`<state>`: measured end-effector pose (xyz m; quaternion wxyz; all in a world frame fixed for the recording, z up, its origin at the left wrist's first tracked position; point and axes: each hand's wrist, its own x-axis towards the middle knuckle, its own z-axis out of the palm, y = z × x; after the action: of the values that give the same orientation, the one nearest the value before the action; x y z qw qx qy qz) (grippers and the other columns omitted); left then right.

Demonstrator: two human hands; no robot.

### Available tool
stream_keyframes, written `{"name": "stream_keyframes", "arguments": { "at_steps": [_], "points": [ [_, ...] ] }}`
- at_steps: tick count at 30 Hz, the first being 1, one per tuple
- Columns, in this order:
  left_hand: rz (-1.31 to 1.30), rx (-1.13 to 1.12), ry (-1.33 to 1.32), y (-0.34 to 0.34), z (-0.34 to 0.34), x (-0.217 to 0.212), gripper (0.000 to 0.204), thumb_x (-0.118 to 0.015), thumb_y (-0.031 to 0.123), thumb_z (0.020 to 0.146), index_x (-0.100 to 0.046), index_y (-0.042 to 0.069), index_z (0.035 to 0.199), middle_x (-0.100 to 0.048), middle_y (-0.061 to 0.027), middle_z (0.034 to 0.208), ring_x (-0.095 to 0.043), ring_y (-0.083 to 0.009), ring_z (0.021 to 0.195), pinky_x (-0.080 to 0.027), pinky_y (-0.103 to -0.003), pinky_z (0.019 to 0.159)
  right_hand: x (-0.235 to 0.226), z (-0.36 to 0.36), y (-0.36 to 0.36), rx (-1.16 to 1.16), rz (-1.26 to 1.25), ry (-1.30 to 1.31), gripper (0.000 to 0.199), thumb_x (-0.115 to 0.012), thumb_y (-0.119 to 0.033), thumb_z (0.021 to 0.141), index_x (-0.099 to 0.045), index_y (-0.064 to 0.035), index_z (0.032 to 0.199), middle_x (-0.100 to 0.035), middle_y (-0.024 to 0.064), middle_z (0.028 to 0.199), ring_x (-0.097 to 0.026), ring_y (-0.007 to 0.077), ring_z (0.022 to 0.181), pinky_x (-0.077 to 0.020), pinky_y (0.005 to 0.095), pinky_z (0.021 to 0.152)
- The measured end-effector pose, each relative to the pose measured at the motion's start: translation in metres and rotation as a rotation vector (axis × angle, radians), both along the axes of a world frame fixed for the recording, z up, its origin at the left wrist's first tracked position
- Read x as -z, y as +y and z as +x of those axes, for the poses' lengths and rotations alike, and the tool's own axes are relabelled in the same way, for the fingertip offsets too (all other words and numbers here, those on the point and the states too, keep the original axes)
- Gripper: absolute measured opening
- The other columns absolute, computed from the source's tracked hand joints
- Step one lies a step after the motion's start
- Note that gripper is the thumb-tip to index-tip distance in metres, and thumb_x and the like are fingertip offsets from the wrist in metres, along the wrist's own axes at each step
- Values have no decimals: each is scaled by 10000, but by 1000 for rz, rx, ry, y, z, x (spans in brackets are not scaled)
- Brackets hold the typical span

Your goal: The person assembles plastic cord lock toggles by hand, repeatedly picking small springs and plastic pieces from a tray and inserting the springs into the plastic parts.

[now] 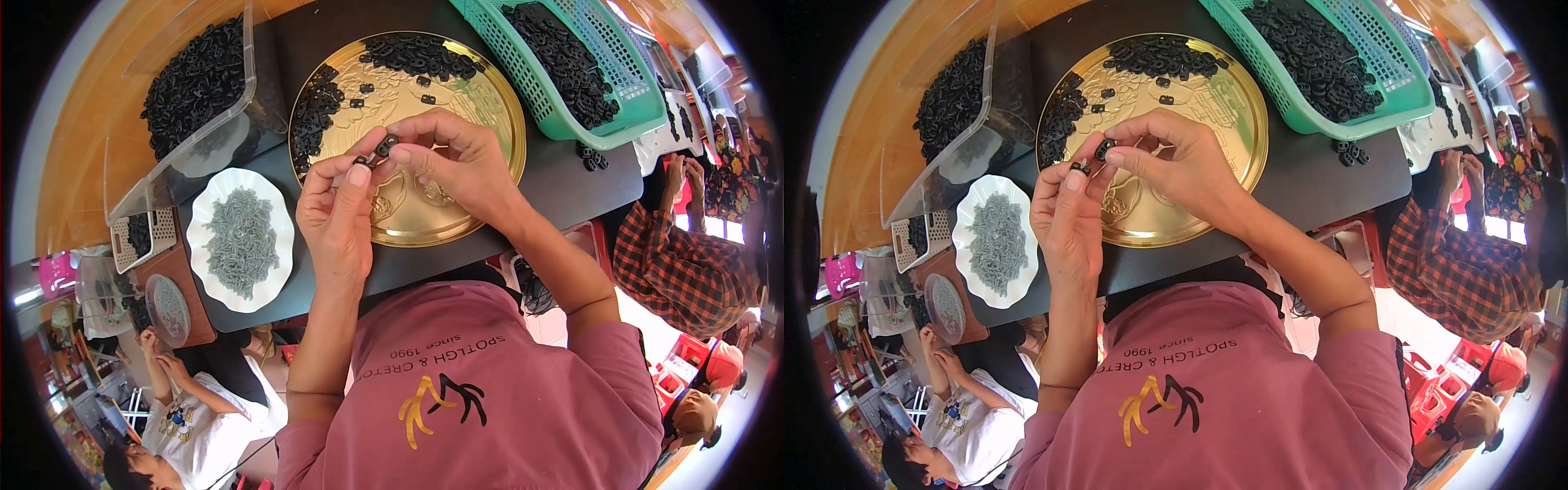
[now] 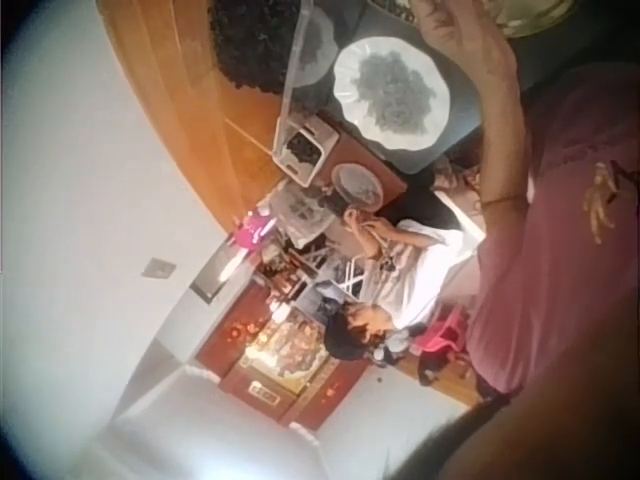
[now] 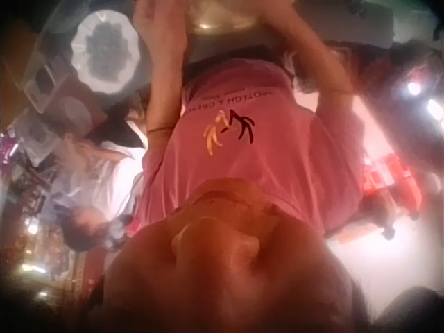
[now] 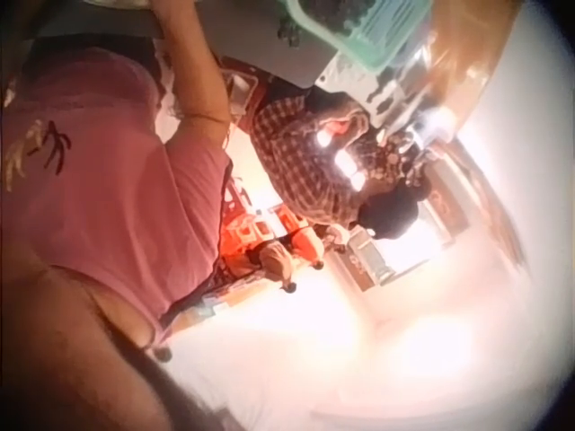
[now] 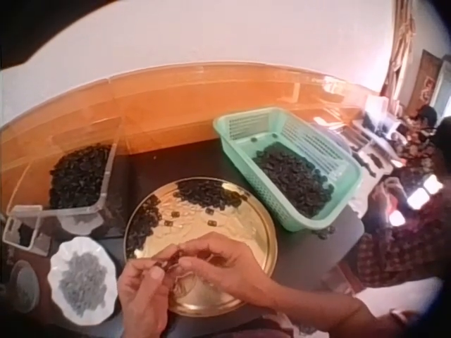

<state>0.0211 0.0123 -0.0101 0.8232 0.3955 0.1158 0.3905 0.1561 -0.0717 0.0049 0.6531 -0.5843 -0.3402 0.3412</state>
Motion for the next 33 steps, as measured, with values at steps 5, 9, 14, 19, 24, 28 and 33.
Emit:
{"name": "stream_keyframes", "arguments": {
  "at_steps": [5, 9, 14, 19, 24, 28, 33],
  "points": [
    [-13, 17, -43, 1, 0, 1, 147, -519, 30, 937, -598, 54, 1059, -559, -259, 1238, -544, -307, 1185, -431, -454, 1035, 4, -1, 2, 54, 74, -178, 169, -715, -103, 819, -674, -18, 959, -608, 29, 898, -549, 79, 734, -454, 223, 653],
    [-39, 20, -39, 0, 0, -1, 145, -524, 33, 935, -597, 58, 1058, -553, -263, 1244, -543, -315, 1185, -433, -448, 1035, 2, 0, -1, -8, 12, -208, 177, -653, -39, 873, -623, -6, 1044, -585, 21, 1019, -568, 74, 878, -466, 217, 745],
    [-68, 23, -37, -2, 0, -2, 106, -533, 25, 937, -565, 23, 1037, -555, -254, 1234, -546, -287, 1173, -466, -427, 1001, 5, -7, 3, 89, 94, -42, 141, -675, -77, 847, -639, -21, 971, -589, 17, 906, -552, 57, 761, -434, 193, 632],
    [-56, 5, 9, -3, -1, -3, 115, -541, 29, 934, -565, 19, 1046, -565, -238, 1231, -571, -264, 1130, -485, -396, 963, -7, -2, -1, 48, 56, 158, 166, -630, -78, 890, -602, 6, 1031, -610, 25, 887, -555, 64, 737, -461, 213, 620],
    [-51, 22, 31, -4, -1, -8, 117, -558, 49, 931, -566, 4, 1039, -579, -221, 1218, -594, -231, 1072, -505, -351, 903, -8, 0, -1, -25, 63, 378, 213, -637, -105, 893, -621, 5, 1075, -619, 19, 813, -561, 71, 686, -478, 213, 626],
    [7, 10, 40, -4, -2, -10, 118, -570, 58, 927, -568, -2, 1029, -584, -212, 1213, -597, -189, 1043, -510, -315, 881, -8, 0, -3, -85, 94, 468, 243, -635, -109, 896, -616, 5, 1110, -622, 22, 821, -564, 75, 685, -488, 222, 628],
    [70, -33, 102, -7, -2, -7, 114, -556, 63, 930, -581, 39, 1038, -584, -216, 1215, -594, -255, 1066, -497, -365, 894, -2, 0, -1, -69, 117, 362, 211, -602, -61, 908, -595, 15, 1105, -618, 42, 887, -559, 89, 715, -497, 241, 611]
  ]
}}
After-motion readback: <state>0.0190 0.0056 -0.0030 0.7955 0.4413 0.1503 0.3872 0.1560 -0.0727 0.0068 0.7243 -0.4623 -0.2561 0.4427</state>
